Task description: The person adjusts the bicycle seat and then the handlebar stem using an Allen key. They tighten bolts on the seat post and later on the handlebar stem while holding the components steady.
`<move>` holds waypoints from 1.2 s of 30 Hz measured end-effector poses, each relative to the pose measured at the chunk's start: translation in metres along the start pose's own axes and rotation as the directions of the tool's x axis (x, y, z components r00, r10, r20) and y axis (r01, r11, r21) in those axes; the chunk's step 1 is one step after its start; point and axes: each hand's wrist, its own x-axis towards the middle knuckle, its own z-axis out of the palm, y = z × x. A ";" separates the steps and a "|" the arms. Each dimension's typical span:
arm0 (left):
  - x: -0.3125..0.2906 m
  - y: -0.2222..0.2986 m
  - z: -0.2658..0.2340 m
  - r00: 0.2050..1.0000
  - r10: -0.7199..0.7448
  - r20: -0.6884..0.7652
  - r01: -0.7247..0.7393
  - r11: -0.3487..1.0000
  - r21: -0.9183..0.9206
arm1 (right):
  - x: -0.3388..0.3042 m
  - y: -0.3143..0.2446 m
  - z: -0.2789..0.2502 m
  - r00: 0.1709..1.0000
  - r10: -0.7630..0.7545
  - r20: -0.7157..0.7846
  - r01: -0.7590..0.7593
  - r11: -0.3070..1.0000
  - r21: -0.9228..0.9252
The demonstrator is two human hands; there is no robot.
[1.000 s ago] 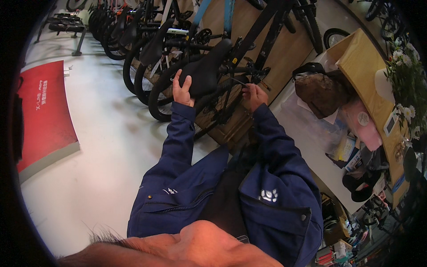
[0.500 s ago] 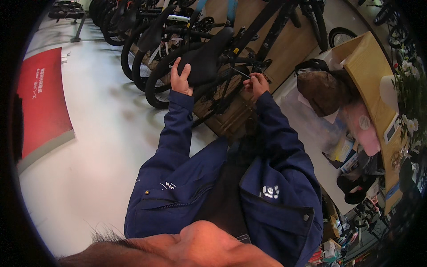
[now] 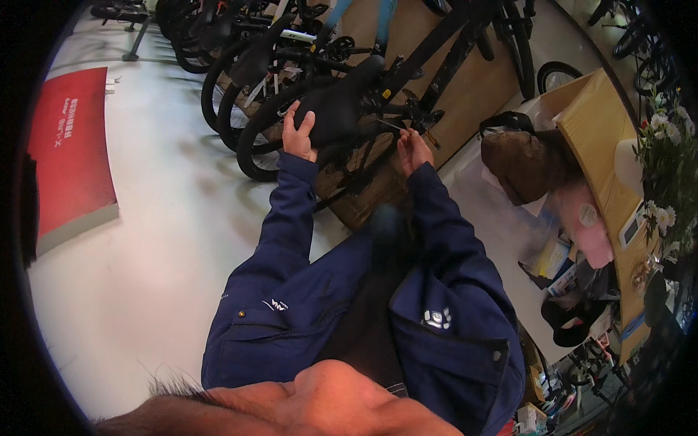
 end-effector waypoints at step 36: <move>-0.016 0.031 0.013 0.999 0.010 0.035 -0.014 0.991 0.133 | -0.013 -0.050 -0.025 0.972 0.085 -0.220 -0.191 0.830 -0.524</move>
